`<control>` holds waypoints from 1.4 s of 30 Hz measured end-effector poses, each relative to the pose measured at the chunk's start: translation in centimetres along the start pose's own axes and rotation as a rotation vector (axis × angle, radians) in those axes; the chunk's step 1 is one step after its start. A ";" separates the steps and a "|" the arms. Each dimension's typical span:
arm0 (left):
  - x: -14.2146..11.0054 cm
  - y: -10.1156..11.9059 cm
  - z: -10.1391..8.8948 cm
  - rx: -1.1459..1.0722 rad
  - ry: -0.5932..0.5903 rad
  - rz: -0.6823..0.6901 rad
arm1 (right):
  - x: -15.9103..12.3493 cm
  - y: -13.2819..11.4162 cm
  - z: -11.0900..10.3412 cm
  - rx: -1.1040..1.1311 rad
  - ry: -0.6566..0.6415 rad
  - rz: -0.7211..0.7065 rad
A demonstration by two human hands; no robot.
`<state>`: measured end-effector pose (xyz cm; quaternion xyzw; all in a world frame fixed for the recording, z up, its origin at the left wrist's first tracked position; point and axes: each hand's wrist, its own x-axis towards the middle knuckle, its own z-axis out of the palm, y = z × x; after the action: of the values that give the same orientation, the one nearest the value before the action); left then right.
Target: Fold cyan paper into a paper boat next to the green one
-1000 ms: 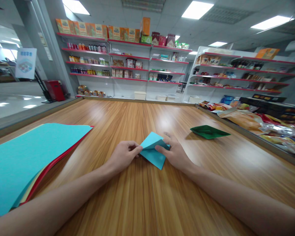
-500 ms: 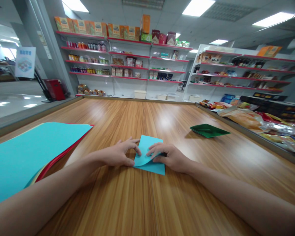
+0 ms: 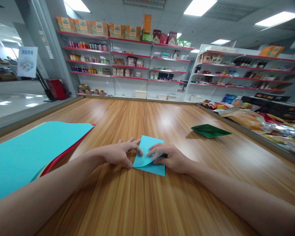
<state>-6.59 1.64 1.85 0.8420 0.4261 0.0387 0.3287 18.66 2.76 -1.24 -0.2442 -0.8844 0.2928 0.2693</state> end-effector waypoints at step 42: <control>0.2 1.0 1.3 0.073 0.019 -0.107 | 0.1 -1.3 1.0 -0.103 0.137 0.169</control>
<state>-5.35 0.64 1.37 0.8291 0.4746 0.0135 0.2952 17.57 1.53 -1.07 -0.3507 -0.8540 0.2513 0.2908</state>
